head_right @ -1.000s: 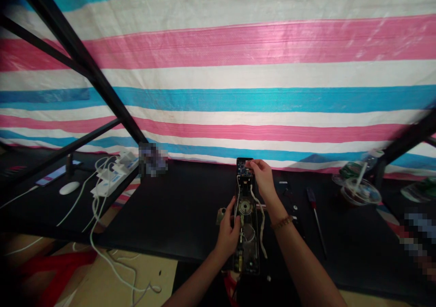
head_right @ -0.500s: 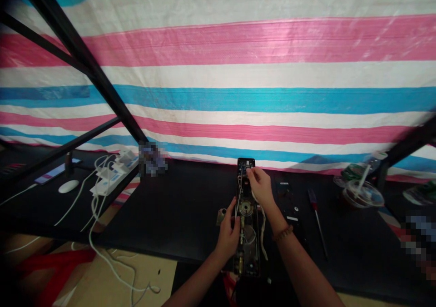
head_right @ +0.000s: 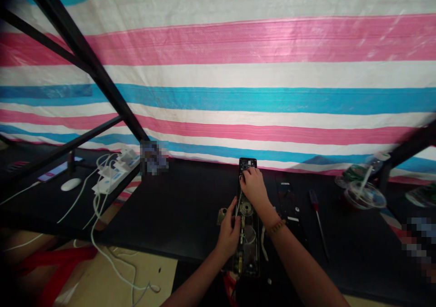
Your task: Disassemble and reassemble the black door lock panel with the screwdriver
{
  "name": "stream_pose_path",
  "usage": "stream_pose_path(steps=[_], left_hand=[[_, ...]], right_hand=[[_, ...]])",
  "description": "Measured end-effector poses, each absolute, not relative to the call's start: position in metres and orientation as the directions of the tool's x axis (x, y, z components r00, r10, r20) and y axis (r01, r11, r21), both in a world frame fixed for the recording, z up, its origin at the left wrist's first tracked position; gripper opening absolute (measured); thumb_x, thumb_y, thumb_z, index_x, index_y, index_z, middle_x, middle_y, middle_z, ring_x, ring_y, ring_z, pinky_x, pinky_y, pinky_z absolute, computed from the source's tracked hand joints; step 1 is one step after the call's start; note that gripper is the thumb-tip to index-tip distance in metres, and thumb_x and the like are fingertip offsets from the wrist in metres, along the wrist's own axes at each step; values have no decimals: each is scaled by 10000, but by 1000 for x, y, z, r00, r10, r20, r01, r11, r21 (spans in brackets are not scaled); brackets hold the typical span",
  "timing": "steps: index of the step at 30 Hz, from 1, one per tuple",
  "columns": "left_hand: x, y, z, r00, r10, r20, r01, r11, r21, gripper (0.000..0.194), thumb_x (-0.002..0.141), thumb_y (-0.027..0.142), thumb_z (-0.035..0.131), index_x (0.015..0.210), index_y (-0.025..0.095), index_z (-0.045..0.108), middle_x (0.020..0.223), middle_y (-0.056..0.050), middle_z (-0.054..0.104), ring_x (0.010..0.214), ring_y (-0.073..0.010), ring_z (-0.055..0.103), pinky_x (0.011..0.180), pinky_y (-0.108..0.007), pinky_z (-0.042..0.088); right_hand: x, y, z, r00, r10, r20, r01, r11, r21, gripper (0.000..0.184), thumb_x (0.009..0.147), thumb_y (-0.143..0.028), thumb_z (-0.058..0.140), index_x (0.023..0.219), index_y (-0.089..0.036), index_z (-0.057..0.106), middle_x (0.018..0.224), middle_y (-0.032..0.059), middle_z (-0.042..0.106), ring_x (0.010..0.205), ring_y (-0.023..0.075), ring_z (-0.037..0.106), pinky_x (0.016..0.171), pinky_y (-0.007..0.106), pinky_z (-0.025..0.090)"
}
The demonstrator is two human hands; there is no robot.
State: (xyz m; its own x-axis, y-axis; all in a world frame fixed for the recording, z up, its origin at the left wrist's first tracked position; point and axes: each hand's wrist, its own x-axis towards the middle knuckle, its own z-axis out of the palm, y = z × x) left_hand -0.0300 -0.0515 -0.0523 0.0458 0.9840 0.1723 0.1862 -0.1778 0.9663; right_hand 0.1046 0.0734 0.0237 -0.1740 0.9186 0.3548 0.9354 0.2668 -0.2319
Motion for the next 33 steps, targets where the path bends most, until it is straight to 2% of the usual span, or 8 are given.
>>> stream_pose_path(steps=[4, 9, 12, 16, 20, 25, 30, 33], left_hand=[[-30, -51, -55, 65, 981, 185, 171, -194, 966, 541, 1014, 305, 432, 1542, 193, 392, 1536, -131, 506, 1376, -267, 509, 1155, -468, 397], [-31, -51, -56, 78, 981, 176, 199, -189, 962, 537, 1026, 318, 406, 1551, 204, 375, 1557, -125, 480, 1363, -257, 523, 1150, -455, 399], [-32, -51, -53, 63, 982, 176, 220, -186, 958, 538, 1021, 336, 416, 1542, 201, 396, 1496, -133, 549, 1300, -267, 569, 1116, -459, 426], [-31, -52, -50, 51, 981, 189, 222, -195, 955, 545, 1013, 343, 432, 1535, 189, 412, 1417, -143, 617, 1246, -271, 598, 1088, -456, 445], [-31, -51, -51, 48, 983, 180, 217, -186, 958, 540, 1012, 326, 438, 1536, 202, 407, 1471, -136, 575, 1261, -255, 594, 1075, -435, 459], [-31, -50, -56, 63, 980, 186, 159, -194, 968, 531, 1015, 297, 439, 1536, 198, 401, 1561, -142, 473, 1313, -253, 566, 1106, -453, 436], [-30, -51, -53, 37, 982, 185, 195, -189, 962, 534, 1004, 328, 466, 1519, 189, 435, 1484, -147, 561, 1299, -270, 570, 1099, -460, 436], [-30, -52, -50, 42, 983, 180, 212, -185, 960, 530, 1014, 358, 442, 1518, 195, 439, 1451, -144, 590, 1258, -271, 594, 1073, -451, 451]], right_hand=[[106, 73, 30, -213, 932, 294, 931, 285, -228, 243, 986, -159, 462, 858, -168, 669, 955, 97, 681, 941, 235, 585, 880, 337, 396], [106, 64, 36, -251, 934, 254, 936, 301, -182, 97, 888, -164, 581, 935, -151, 665, 1060, 117, 666, 997, 273, 566, 858, 361, 388], [104, 58, 36, -258, 936, 239, 937, 303, -174, 184, 864, -145, 581, 1031, -143, 658, 1130, 132, 651, 1033, 279, 561, 870, 366, 381], [100, 58, 30, -199, 930, 309, 939, 271, -210, 311, 865, -116, 565, 1166, -149, 635, 1160, 144, 653, 1050, 290, 557, 871, 380, 376], [98, 61, 23, -129, 918, 374, 929, 244, -279, 154, 931, -180, 552, 1021, -195, 676, 1061, 112, 684, 1006, 280, 569, 849, 384, 375], [98, 62, 20, -144, 898, 416, 920, 277, -278, 152, 952, -188, 545, 985, -212, 691, 1088, 102, 693, 1038, 270, 571, 868, 380, 373], [100, 70, 27, -198, 911, 362, 934, 287, -211, 157, 913, -167, 591, 1019, -192, 704, 1118, 118, 684, 1042, 287, 572, 867, 392, 400], [103, 80, 32, -250, 904, 346, 923, 330, -196, 125, 886, -150, 624, 946, -195, 724, 1076, 106, 688, 998, 271, 581, 877, 380, 424]])
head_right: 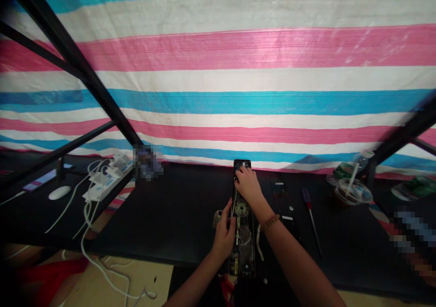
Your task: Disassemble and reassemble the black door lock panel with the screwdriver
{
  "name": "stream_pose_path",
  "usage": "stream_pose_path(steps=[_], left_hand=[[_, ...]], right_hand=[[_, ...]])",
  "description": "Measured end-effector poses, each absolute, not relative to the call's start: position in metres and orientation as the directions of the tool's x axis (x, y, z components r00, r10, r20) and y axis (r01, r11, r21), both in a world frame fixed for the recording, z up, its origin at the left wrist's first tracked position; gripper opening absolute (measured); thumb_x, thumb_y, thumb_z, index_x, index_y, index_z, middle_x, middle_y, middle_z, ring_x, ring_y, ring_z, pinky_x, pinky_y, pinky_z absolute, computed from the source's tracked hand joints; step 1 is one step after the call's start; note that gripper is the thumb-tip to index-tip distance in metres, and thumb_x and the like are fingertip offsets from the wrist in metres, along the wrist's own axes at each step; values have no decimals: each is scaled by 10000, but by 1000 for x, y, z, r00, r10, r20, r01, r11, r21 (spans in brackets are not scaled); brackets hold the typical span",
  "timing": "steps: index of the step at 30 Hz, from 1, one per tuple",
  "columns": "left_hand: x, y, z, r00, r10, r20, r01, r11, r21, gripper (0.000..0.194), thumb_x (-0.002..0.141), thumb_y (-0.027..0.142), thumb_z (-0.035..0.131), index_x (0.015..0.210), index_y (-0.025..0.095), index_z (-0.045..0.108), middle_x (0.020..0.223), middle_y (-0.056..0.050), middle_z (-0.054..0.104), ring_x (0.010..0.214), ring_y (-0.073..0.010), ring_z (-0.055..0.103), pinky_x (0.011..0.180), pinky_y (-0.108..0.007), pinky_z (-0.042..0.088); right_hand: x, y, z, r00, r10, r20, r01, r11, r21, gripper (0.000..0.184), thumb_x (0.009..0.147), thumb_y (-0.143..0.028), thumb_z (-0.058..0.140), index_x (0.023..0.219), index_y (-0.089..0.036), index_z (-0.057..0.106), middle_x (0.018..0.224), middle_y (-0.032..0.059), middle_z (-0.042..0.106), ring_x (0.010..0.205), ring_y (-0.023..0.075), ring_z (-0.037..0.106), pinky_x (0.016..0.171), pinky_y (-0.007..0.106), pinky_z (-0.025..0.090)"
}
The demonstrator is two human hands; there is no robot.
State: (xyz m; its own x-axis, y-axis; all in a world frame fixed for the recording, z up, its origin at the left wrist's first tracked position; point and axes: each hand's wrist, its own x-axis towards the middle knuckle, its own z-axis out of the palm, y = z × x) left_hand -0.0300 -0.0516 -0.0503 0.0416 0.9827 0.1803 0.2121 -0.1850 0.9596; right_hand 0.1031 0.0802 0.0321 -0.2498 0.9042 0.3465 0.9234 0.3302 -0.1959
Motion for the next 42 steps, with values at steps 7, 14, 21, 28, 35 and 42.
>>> stream_pose_path(steps=[7, 14, 21, 28, 35, 42], left_hand=[[-31, -52, -50, 43, 985, 165, 228, -171, 958, 560, 1015, 411, 440, 1529, 190, 422, 1430, -150, 604, 1216, -272, 615, 1049, -444, 469], [-30, -51, -56, 55, 986, 155, 191, -163, 968, 546, 1019, 382, 431, 1537, 213, 405, 1546, -131, 493, 1294, -256, 577, 1090, -437, 445], [-31, -52, -49, 37, 984, 173, 186, -177, 966, 565, 1002, 378, 486, 1534, 205, 415, 1461, -154, 578, 1134, -253, 651, 1020, -420, 489], [-32, -53, -46, 45, 986, 163, 246, -169, 954, 577, 1003, 400, 453, 1537, 184, 417, 1221, -141, 709, 1062, -265, 657, 991, -439, 502], [-32, -51, -52, 35, 985, 168, 224, -172, 959, 553, 994, 412, 493, 1512, 222, 456, 1338, -140, 658, 1049, -268, 658, 980, -440, 501], [-31, -51, -53, 57, 988, 146, 133, -152, 979, 554, 1004, 395, 475, 1533, 244, 411, 1521, -148, 515, 871, -201, 672, 889, -401, 542]], right_hand=[[107, 85, 31, -317, 867, 384, 892, 410, -190, 169, 926, -141, 579, 928, -193, 740, 1084, 95, 690, 1006, 243, 594, 932, 363, 449], [104, 72, 19, -246, 858, 451, 912, 362, -191, 199, 974, -193, 527, 932, -199, 722, 1053, 110, 689, 1004, 264, 580, 904, 396, 442], [95, 74, 20, -109, 889, 445, 951, 224, -215, 137, 914, -197, 586, 850, -199, 707, 987, 121, 664, 970, 281, 547, 876, 400, 423], [90, 73, 18, -77, 893, 443, 942, 211, -260, 163, 906, -158, 562, 843, -195, 707, 949, 112, 680, 968, 280, 564, 843, 400, 395], [93, 69, 18, -90, 884, 459, 912, 258, -318, 171, 923, -155, 567, 859, -210, 716, 981, 89, 699, 953, 253, 582, 851, 371, 397], [98, 74, 19, -66, 881, 468, 861, 288, -420, 163, 905, -147, 588, 855, -215, 728, 954, 61, 712, 937, 230, 614, 873, 358, 441]])
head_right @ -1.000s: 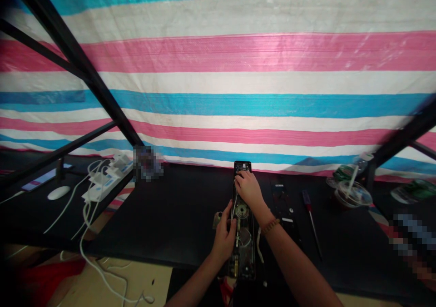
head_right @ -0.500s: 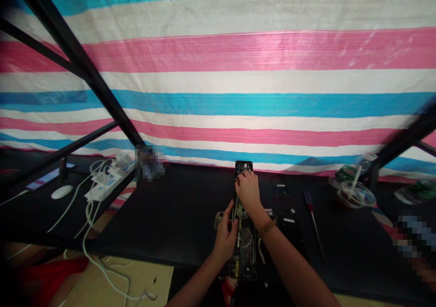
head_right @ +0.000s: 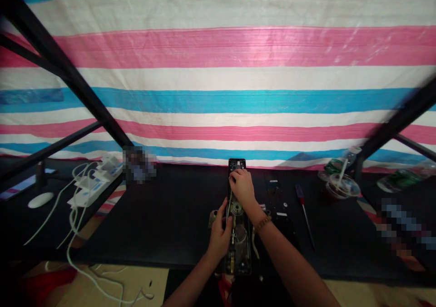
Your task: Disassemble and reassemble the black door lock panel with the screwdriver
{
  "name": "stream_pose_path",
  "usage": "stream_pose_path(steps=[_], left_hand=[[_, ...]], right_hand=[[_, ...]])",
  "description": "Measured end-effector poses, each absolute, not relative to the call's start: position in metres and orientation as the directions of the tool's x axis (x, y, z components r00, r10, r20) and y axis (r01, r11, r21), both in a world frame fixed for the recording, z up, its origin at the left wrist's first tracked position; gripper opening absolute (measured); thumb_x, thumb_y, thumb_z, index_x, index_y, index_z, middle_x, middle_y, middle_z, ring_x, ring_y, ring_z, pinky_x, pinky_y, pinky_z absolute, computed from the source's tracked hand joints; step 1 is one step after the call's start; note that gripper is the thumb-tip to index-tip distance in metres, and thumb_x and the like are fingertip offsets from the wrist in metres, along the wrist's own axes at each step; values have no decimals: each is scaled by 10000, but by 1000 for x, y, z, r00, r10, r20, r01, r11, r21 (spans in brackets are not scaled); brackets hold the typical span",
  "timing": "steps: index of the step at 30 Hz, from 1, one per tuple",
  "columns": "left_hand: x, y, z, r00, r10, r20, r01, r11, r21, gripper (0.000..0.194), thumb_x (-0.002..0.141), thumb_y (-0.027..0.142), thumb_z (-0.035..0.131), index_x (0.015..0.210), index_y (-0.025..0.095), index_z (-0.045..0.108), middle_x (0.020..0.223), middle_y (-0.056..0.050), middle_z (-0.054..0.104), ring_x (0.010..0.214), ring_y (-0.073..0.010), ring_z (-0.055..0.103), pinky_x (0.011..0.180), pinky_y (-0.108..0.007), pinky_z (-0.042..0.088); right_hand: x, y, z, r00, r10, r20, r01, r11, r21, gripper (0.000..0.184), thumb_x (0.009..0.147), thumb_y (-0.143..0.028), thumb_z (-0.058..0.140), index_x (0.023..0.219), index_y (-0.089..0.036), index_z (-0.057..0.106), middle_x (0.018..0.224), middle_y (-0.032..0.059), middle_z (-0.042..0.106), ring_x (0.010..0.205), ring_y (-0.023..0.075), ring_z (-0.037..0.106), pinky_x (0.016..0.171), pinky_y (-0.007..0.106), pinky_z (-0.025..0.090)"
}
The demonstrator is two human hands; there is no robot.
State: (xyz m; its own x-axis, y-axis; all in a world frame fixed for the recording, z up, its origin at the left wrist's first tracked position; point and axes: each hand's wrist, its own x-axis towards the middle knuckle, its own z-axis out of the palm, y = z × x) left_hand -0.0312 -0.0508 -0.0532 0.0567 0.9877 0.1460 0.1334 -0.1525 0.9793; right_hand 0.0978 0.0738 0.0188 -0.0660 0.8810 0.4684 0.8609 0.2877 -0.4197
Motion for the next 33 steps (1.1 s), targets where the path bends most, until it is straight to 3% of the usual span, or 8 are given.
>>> stream_pose_path(steps=[7, 15, 22, 27, 33], left_hand=[[-31, -51, -53, 50, 990, 131, 147, -137, 980, 563, 995, 396, 500, 1533, 253, 414, 1453, -135, 586, 815, -185, 664, 866, -386, 550], [-30, -50, -55, 51, 993, 107, 126, -112, 986, 591, 989, 442, 505, 1532, 227, 408, 1478, -149, 558, 787, -160, 648, 808, -342, 563], [-31, -51, -52, 42, 993, 111, 124, -115, 986, 589, 974, 422, 532, 1521, 226, 434, 1431, -149, 601, 849, -202, 672, 853, -391, 560], [-30, -51, -50, 57, 991, 124, 125, -130, 983, 564, 999, 412, 486, 1526, 227, 414, 1563, -152, 462, 988, -213, 679, 955, -398, 523], [-30, -52, -52, 37, 990, 134, 146, -138, 980, 594, 975, 435, 537, 1524, 236, 428, 1454, -156, 581, 958, -232, 679, 913, -396, 528]], right_hand=[[111, 71, 20, 23, 864, 502, 817, 274, -508, 174, 897, -162, 566, 901, -195, 737, 1048, 112, 683, 1048, 261, 587, 953, 383, 466], [100, 67, 24, -7, 933, 360, 870, 183, -457, 242, 847, -195, 648, 1064, -230, 750, 1308, 104, 615, 1228, 311, 468, 992, 466, 339], [95, 75, 32, 32, 952, 304, 860, 129, -494, 199, 905, -173, 559, 933, -218, 751, 1156, 71, 682, 1151, 259, 502, 959, 429, 288], [97, 79, 33, -26, 962, 273, 902, 140, -408, 137, 881, -191, 610, 917, -218, 740, 1132, 87, 670, 1134, 277, 483, 932, 422, 277], [92, 78, 26, -74, 934, 351, 925, 195, -326, 126, 910, -176, 598, 904, -200, 721, 1057, 86, 685, 1084, 261, 514, 936, 417, 268]])
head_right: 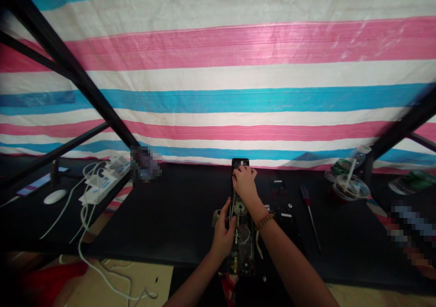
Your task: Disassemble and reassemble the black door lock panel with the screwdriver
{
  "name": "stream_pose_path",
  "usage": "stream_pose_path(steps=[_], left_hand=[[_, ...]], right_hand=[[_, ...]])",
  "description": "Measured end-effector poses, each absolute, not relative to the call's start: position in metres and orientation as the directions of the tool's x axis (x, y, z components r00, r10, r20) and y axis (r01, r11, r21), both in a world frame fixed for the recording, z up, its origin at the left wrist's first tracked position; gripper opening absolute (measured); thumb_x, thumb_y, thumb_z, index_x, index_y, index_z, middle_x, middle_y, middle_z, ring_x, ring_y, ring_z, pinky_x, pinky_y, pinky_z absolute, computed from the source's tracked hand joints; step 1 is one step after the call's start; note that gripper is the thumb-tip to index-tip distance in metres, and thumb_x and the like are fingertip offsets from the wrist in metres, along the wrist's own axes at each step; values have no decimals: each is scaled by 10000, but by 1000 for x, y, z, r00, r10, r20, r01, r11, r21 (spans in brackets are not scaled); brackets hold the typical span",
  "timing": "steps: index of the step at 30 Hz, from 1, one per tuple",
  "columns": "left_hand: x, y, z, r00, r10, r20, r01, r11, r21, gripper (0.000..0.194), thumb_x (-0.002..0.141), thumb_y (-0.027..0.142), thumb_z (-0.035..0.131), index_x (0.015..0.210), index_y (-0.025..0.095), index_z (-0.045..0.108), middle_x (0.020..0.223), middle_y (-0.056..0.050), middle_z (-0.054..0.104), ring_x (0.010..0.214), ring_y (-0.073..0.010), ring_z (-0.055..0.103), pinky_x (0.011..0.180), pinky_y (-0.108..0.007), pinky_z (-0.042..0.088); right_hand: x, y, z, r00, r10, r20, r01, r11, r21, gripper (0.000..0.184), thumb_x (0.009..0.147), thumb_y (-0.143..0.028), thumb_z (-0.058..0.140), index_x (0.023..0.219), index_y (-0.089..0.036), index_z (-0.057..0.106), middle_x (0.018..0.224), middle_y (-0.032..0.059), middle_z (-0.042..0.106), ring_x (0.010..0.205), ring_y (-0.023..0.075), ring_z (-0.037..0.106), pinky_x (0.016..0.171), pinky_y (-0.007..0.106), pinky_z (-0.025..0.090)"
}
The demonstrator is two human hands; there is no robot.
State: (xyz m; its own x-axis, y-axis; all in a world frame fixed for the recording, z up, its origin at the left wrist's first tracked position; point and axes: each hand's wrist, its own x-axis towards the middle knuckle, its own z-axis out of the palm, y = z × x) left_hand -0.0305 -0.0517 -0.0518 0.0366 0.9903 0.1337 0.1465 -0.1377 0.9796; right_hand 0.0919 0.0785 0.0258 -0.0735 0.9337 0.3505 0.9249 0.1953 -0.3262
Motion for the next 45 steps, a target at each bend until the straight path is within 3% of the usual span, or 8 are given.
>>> stream_pose_path(steps=[10, 13, 17, 20, 27, 33, 39, 45], left_hand=[[-30, -51, -52, 55, 988, 143, 120, -149, 982, 563, 991, 386, 497, 1530, 245, 414, 1485, -142, 557, 913, -223, 686, 930, -420, 523], [-31, -51, -54, 65, 988, 143, 127, -150, 980, 563, 998, 383, 486, 1535, 241, 396, 1545, -137, 492, 1018, -229, 681, 976, -415, 506], [-31, -51, -53, 62, 990, 128, 134, -135, 982, 520, 1017, 360, 437, 1514, 209, 406, 1481, -148, 551, 1033, -227, 678, 990, -424, 499], [-32, -53, -50, 17, 982, 186, 152, -186, 971, 424, 1020, 305, 414, 1421, 199, 502, 1394, -143, 614, 1214, -256, 611, 1055, -450, 455], [-31, -56, -48, -95, 982, 162, 129, -149, 980, 247, 994, 305, 456, 1179, 204, 584, 1176, -116, 684, 1115, -245, 639, 994, -430, 484], [-22, -61, -49, -150, 985, 83, 138, -62, 989, 215, 997, 407, 449, 961, 221, 550, 934, -74, 637, 891, -236, 623, 864, -408, 500], [-21, -65, -50, -186, 982, 43, 126, -19, 992, 303, 1002, 513, 418, 952, 231, 517, 896, -57, 610, 850, -219, 616, 827, -376, 500], [-22, -65, -45, -140, 990, 14, 57, -6, 998, 397, 1010, 515, 410, 1227, 192, 490, 969, -62, 623, 896, -209, 663, 898, -388, 493]], right_hand=[[94, 73, 24, -47, 821, 568, 843, 338, -419, 177, 953, -155, 569, 860, -196, 715, 1007, 57, 717, 990, 213, 601, 941, 393, 318], [88, 69, 33, -81, 776, 626, 775, 444, -450, 150, 964, -209, 581, 931, -213, 727, 970, 52, 721, 980, 217, 622, 952, 397, 360], [76, 64, 36, -301, 784, 543, 666, 580, -469, 278, 969, -167, 535, 1196, -222, 686, 1045, 59, 743, 1012, 210, 645, 974, 382, 426], [81, 61, 29, -292, 825, 484, 744, 514, -427, 463, 938, -109, 504, 1388, -191, 570, 1199, 103, 709, 1175, 244, 595, 1026, 420, 421], [127, 45, 4, 97, 894, 437, 929, 76, -362, 355, 975, -287, 505, 1264, -153, 661, 1331, 190, 590, 1203, 327, 534, 995, 476, 434], [133, 42, 5, -27, 970, 242, 906, 126, -405, 439, 981, -226, 467, 1400, -112, 531, 1217, 189, 634, 1078, 259, 626, 934, 362, 480], [132, 22, 15, -60, 996, -61, 928, 33, -371, 817, 904, -201, 587, 1597, -94, 168, 1050, 161, 707, 972, 277, 697, 809, 326, 470], [126, 10, 35, 50, 999, 18, 965, -43, -258, 487, 938, -132, 465, 1416, -214, 510, 1036, 114, 671, 851, 223, 697, 693, 282, 428]])
